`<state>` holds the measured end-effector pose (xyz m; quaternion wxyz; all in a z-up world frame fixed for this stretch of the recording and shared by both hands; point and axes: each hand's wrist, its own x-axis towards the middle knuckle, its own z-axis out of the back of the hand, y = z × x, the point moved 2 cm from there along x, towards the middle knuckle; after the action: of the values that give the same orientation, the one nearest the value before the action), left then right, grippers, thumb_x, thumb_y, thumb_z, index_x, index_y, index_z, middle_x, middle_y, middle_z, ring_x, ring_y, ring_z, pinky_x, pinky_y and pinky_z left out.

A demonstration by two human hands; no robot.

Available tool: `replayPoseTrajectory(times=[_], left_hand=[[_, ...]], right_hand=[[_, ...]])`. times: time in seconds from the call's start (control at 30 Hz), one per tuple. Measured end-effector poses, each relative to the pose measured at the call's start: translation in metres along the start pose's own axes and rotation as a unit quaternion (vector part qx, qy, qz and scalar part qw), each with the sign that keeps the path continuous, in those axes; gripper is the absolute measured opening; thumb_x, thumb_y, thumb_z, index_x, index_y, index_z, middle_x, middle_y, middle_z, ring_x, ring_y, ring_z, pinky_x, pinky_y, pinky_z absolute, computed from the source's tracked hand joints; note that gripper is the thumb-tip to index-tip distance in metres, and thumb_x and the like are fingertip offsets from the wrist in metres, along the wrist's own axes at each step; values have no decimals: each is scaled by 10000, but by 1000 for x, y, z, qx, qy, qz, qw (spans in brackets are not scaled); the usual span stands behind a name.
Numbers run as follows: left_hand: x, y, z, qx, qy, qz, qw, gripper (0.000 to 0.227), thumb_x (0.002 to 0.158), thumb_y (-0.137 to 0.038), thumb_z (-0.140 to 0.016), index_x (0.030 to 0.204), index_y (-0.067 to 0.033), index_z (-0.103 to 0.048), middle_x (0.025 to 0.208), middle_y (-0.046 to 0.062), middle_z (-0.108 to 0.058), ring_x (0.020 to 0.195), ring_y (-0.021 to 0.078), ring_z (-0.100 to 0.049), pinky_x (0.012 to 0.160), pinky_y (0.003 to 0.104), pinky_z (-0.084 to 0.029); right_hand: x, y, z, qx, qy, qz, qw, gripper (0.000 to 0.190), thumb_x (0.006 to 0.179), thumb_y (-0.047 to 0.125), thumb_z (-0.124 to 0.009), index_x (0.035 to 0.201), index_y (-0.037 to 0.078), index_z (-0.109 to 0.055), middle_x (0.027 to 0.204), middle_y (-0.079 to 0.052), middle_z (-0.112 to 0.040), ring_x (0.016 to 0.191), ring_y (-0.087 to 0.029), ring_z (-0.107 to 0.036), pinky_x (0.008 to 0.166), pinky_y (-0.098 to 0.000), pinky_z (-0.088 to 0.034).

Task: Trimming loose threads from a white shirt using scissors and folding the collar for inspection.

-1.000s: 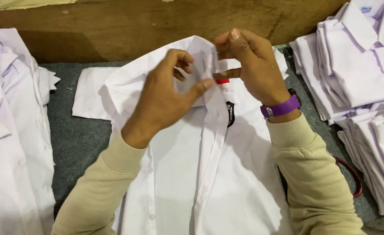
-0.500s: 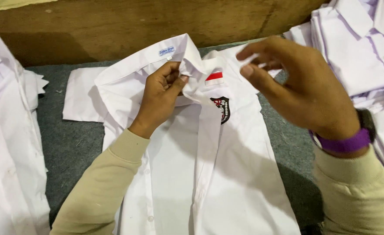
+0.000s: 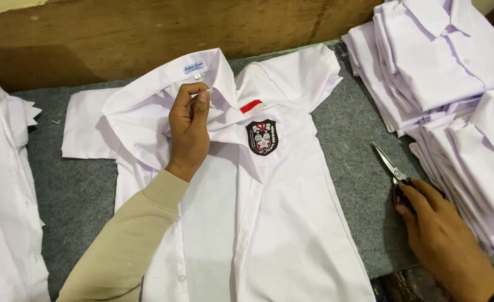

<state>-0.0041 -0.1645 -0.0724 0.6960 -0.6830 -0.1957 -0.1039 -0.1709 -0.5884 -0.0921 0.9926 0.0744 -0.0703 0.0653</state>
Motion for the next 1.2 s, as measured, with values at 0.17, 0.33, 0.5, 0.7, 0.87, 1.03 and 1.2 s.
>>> replayPoseTrajectory(times=[0.17,0.33,0.5,0.7,0.87,1.03,1.2], left_hand=[[2,-6,4,102,-18,-46,994,227,1079,-293,-523,952,-122,-600,1029,19,-534,939,135,-507,856,255,-420],[5,6,8,52,-20,-43,998,162,1081,-265,-526,1066,-109,-565,944,-15,-572,844,97,-493,786,239,-413],[5,0,14,128,-5,-95,987,71,1092,-119,-428,1150,-109,-468,1026,26,-531,863,142,-496,810,279,-436],[4,-11,17,203,82,-225,950,398,874,193,-365,1103,-4,-623,1079,148,-547,1023,298,-614,912,357,-516],[3,-5,15,289,71,-249,922,291,847,116,-574,1088,2,-689,1044,107,-566,871,236,-617,789,328,-539],[6,1,17,277,37,-184,942,122,913,-74,-741,1031,-46,-752,958,63,-642,852,196,-640,752,319,-530],[9,3,21,187,-2,9,982,253,973,-338,-729,931,-98,-799,654,-83,-511,640,70,-412,614,246,-396]], right_hand=[[-4,-8,0,-134,-84,38,987,551,895,237,-665,1395,15,-595,1343,-197,-646,1205,-378,-645,1025,-498,-521],[4,-16,-3,-155,-21,-43,987,647,902,374,-626,1440,19,-569,1318,-231,-685,1150,-458,-652,1063,-511,-496],[11,-24,-3,-152,67,-113,980,787,847,456,-629,1516,59,-509,1301,-266,-696,1136,-492,-672,1066,-496,-494],[19,-6,18,-106,117,-200,967,687,818,503,-677,1429,208,-573,1160,-268,-646,1056,-497,-707,980,-569,-562],[25,-10,21,-125,159,-218,955,633,817,542,-673,1349,199,-642,1114,-200,-798,1073,-452,-736,922,-523,-569],[34,4,42,-113,161,-283,939,629,769,560,-698,1336,288,-675,1131,-106,-820,1104,-374,-754,898,-475,-573],[80,95,95,40,139,-208,967,582,746,328,-820,1304,246,-676,1042,-18,-833,892,-214,-792,841,-382,-572]])
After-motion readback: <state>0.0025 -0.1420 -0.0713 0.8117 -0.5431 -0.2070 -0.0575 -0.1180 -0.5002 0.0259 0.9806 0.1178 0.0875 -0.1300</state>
